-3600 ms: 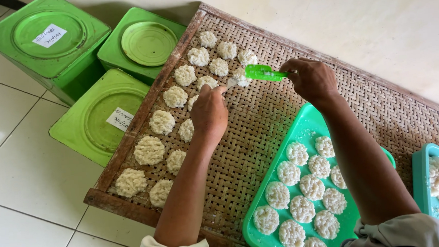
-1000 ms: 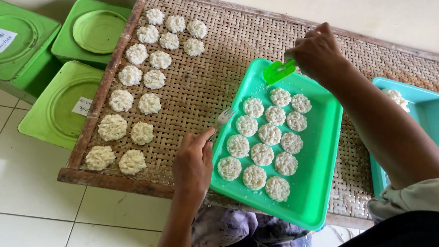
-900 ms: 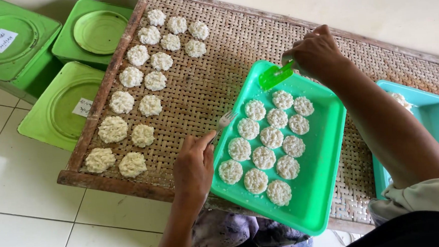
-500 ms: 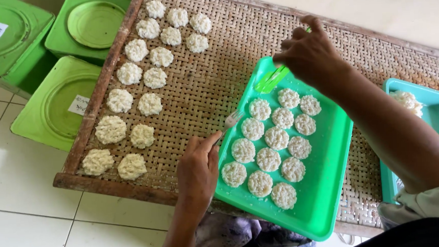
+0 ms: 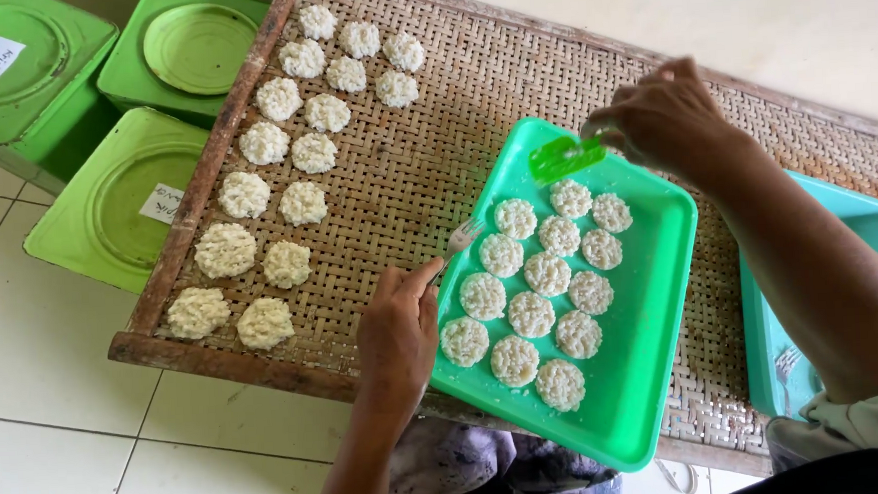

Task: Arranging small round food items onto a woven mat for drying using a fork and a scraper

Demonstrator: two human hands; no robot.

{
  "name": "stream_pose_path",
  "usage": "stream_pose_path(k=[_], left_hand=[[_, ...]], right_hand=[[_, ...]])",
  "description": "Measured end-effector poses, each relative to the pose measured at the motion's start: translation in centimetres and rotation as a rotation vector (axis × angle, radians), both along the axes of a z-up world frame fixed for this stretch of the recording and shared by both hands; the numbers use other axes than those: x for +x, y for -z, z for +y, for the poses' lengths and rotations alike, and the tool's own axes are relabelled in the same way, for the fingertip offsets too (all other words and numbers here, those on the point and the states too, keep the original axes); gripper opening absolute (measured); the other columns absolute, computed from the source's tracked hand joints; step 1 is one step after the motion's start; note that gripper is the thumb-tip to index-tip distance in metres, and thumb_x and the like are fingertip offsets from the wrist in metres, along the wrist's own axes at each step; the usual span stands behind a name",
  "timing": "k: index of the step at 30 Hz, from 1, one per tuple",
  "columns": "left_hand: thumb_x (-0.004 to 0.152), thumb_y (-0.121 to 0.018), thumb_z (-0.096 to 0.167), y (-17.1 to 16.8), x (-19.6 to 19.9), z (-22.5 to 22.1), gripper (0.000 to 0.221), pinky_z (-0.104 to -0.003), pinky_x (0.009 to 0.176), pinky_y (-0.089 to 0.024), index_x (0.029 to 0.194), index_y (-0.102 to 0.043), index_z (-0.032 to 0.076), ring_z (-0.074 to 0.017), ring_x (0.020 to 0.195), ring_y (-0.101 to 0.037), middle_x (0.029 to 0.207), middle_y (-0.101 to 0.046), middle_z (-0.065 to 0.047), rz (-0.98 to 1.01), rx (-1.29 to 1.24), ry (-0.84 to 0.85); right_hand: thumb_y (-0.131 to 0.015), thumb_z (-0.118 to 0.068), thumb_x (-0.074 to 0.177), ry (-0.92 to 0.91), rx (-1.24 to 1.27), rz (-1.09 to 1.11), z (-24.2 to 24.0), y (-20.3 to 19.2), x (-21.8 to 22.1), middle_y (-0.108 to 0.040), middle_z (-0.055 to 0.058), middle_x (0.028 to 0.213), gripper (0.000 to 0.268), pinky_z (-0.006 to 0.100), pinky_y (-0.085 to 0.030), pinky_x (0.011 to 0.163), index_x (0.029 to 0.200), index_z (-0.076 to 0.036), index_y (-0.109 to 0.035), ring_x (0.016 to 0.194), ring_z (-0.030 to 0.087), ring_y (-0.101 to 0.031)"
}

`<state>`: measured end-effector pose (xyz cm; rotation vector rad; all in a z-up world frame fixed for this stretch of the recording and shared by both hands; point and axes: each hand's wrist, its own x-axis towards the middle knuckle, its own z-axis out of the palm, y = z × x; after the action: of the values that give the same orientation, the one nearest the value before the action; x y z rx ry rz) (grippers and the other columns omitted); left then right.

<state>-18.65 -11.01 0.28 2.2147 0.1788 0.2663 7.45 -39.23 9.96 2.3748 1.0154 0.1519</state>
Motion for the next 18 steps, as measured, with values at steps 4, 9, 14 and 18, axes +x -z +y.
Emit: stream_pose_path(k=[4,9,14,18], left_hand=[[0.100,-0.056,0.019,1.3,0.3,-0.2,0.035,-0.047,0.063,-0.061,0.132,-0.070,0.024,-0.0355,0.080,-0.072,0.095,-0.062,-0.007,0.048,-0.095,0.009],[0.100,-0.056,0.017,1.0,0.7,-0.8,0.035,-0.049,0.063,-0.061,0.132,-0.071,0.022,-0.0383,0.079,-0.071,0.094,-0.062,-0.008,-0.017,-0.101,-0.025],[0.100,-0.055,0.016,1.1,0.9,-1.1,0.035,-0.050,0.062,-0.061,0.131,-0.071,0.021,-0.0389,0.078,-0.070,0.094,-0.062,-0.009,-0.012,-0.090,-0.018],[0.099,-0.057,0.013,1.2,0.9,-1.4,0.037,-0.048,0.061,-0.061,0.132,-0.071,0.020,-0.0375,0.078,-0.071,0.093,-0.061,-0.007,-0.044,-0.075,-0.037]], right_hand=[[-0.062,-0.040,0.100,0.293,-0.061,0.242,1.6,-0.6,-0.5,-0.079,0.007,0.111,0.038,0.054,-0.033,0.113,0.138,-0.035,-0.065,0.105,0.026,-0.072],[-0.063,-0.047,0.097,0.325,-0.139,0.297,1.1,0.0,0.8,-0.080,0.001,0.105,0.040,0.053,-0.034,0.111,0.136,-0.043,-0.065,0.106,0.024,-0.071],[-0.062,-0.048,0.096,0.235,-0.203,0.198,1.1,1.7,0.2,-0.078,-0.006,0.108,0.032,0.046,-0.040,0.106,0.127,-0.048,-0.068,0.111,0.018,-0.070],[-0.059,-0.044,0.099,0.231,-0.246,0.195,1.6,2.0,-0.5,-0.079,-0.004,0.107,0.030,0.039,-0.048,0.096,0.126,-0.044,-0.070,0.114,0.019,-0.071]])
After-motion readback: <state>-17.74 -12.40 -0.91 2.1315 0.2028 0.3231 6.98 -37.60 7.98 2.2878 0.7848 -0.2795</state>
